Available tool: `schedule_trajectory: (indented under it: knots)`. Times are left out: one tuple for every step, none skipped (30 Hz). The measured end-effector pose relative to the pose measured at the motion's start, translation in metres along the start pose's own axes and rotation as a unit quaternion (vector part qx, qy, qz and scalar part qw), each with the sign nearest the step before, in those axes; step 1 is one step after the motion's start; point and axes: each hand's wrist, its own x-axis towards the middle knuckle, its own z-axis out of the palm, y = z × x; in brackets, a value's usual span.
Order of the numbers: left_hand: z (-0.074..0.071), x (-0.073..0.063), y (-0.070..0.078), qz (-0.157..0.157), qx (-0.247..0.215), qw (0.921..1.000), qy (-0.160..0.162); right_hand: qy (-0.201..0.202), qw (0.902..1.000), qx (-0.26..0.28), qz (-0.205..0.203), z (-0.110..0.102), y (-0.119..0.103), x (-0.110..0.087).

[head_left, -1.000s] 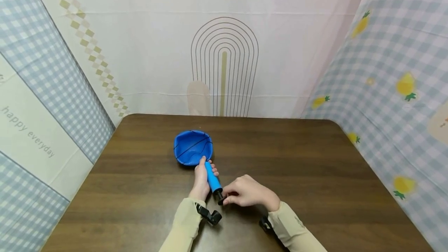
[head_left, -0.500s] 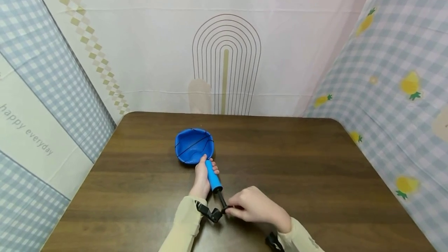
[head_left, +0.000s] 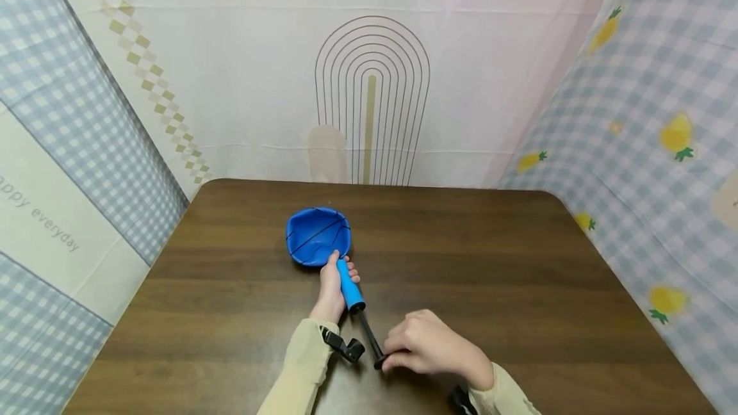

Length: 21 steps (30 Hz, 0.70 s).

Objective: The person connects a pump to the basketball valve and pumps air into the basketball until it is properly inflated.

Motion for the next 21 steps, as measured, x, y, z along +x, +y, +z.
schedule_trajectory:
  knots:
    - [0.0,0.0,0.0,0.001,0.0,1.0,0.0,-0.004,1.0,-0.006,0.005,0.003,0.005,0.003]
    - [0.001,0.001,0.0,0.001,0.0,1.0,0.0,-0.008,0.9999,-0.008,0.011,0.006,0.011,0.006]
    - [0.001,0.001,0.0,0.001,-0.001,1.0,-0.001,-0.013,0.9997,-0.01,0.018,0.008,0.016,0.009]
    - [0.001,0.001,0.0,0.002,-0.001,1.0,-0.002,-0.018,0.9994,-0.009,0.027,0.011,0.021,0.013]
    - [0.001,0.002,0.0,0.002,-0.003,1.0,-0.002,-0.022,0.9991,-0.007,0.035,0.013,0.026,0.016]
    - [0.002,0.002,-0.001,0.003,-0.005,1.0,-0.002,-0.026,0.9987,-0.006,0.043,0.015,0.031,0.02]
    - [0.001,0.002,-0.001,0.002,-0.008,1.0,-0.001,-0.028,0.9983,-0.006,0.051,0.017,0.034,0.022]
    - [0.001,0.002,-0.002,0.002,-0.009,1.0,-0.002,-0.03,0.9979,-0.005,0.057,0.019,0.037,0.025]
    - [0.001,0.002,-0.002,0.002,-0.011,0.9999,-0.002,-0.032,0.9975,-0.004,0.063,0.02,0.039,0.027]
    - [0.001,0.002,-0.003,0.001,-0.01,0.9999,-0.002,-0.032,0.9972,-0.002,0.067,0.022,0.04,0.029]
    - [0.002,0.002,-0.003,-0.001,-0.01,0.9999,0.001,-0.032,0.9969,0.0,0.072,0.023,0.039,0.03]
    - [0.002,0.002,-0.003,-0.002,-0.009,1.0,0.002,-0.03,0.9967,0.004,0.076,0.024,0.038,0.031]
    - [0.002,0.002,-0.002,-0.003,-0.007,1.0,0.002,-0.026,0.9964,0.004,0.08,0.024,0.037,0.031]
    - [0.002,0.002,-0.002,-0.003,-0.004,1.0,0.003,-0.023,0.996,0.006,0.086,0.025,0.034,0.03]
    - [0.002,0.002,-0.001,-0.004,-0.004,1.0,0.005,-0.02,0.9955,0.008,0.092,0.025,0.032,0.03]
    - [0.002,0.003,-0.001,-0.005,-0.003,1.0,0.006,-0.015,0.9949,0.01,0.099,0.024,0.029,0.029]
    - [0.002,0.003,0.0,-0.005,-0.004,1.0,0.006,-0.012,0.994,0.014,0.108,0.024,0.026,0.028]
    - [0.002,0.003,0.0,-0.006,-0.004,1.0,0.003,-0.009,0.9933,0.017,0.114,0.023,0.023,0.027]
    - [0.002,0.004,0.001,-0.007,-0.004,1.0,0.003,-0.007,0.9928,0.019,0.118,0.022,0.02,0.025]
    - [0.001,0.004,0.002,-0.007,-0.005,1.0,0.002,-0.007,0.9923,0.026,0.121,0.021,0.017,0.023]
    - [0.001,0.004,0.002,-0.009,-0.005,0.9999,0.003,-0.006,0.9923,0.034,0.119,0.02,0.014,0.021]
